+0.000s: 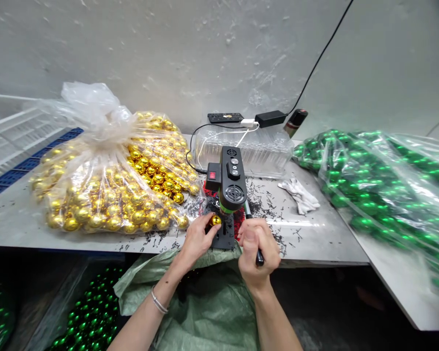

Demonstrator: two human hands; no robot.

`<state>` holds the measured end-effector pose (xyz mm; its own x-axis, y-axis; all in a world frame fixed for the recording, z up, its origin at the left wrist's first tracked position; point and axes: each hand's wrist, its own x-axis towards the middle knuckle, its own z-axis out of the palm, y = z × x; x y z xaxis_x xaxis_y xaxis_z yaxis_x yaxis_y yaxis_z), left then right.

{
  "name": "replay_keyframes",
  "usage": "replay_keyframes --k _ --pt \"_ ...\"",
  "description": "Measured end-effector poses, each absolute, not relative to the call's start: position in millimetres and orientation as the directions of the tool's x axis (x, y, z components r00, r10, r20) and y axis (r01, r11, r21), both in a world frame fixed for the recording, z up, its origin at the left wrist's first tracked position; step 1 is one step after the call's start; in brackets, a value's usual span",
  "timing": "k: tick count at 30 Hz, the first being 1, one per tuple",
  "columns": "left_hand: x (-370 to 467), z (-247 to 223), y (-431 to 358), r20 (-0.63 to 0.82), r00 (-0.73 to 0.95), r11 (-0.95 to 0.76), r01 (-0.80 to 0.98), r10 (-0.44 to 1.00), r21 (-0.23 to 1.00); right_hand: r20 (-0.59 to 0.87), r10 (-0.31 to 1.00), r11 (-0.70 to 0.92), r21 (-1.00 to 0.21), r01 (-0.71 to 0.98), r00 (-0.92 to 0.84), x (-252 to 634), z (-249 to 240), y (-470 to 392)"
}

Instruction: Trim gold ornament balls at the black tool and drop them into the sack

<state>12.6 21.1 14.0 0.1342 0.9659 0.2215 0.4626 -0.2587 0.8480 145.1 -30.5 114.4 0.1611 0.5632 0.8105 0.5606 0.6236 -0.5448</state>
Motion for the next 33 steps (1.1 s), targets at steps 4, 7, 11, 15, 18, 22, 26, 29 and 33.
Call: replay_keyframes --k 4,7,11,15,18,22,26,29,33 --pt "13.8 18.4 20.2 0.267 0.233 -0.354 0.569 0.935 0.742 0.819 0.554 0.623 -0.529 0.576 0.152 145.4 114.2 -30.7" --pt "15.5 16.6 19.7 0.316 0.236 -0.394 0.596 0.919 0.7 0.822 0.552 0.624 -0.52 0.583 0.141 146.5 112.4 -30.8" --pt "18.1 12.3 20.7 0.324 0.237 -0.4 0.605 0.916 0.689 0.819 0.559 0.63 -0.519 0.578 0.126 148.1 109.2 -30.9" --pt "20.1 6.2 23.4 0.37 0.228 -0.429 0.608 0.9 0.668 0.822 0.556 0.634 -0.516 0.576 0.124 147.8 109.8 -31.5" --pt "20.0 -0.7 24.7 0.416 0.21 -0.454 0.587 0.885 0.67 0.82 0.562 0.637 -0.513 0.575 0.109 148.3 108.0 -33.0" --pt "19.1 -6.9 24.8 0.439 0.2 -0.471 0.555 0.876 0.686 0.834 0.55 0.655 -0.464 0.596 0.044 150.7 90.8 -33.3" --pt "19.8 -7.4 24.2 0.442 0.194 -0.471 0.544 0.876 0.694 0.879 0.477 0.674 -0.369 0.64 0.005 150.4 63.0 -28.3" --pt "20.0 -7.2 23.6 0.439 0.194 -0.468 0.548 0.877 0.693 0.901 0.43 0.68 -0.371 0.633 0.066 148.8 46.1 -23.4" --pt "19.8 -8.5 23.8 0.443 0.195 -0.471 0.552 0.875 0.688 0.902 0.429 0.682 -0.352 0.641 0.039 150.0 33.2 -19.9"
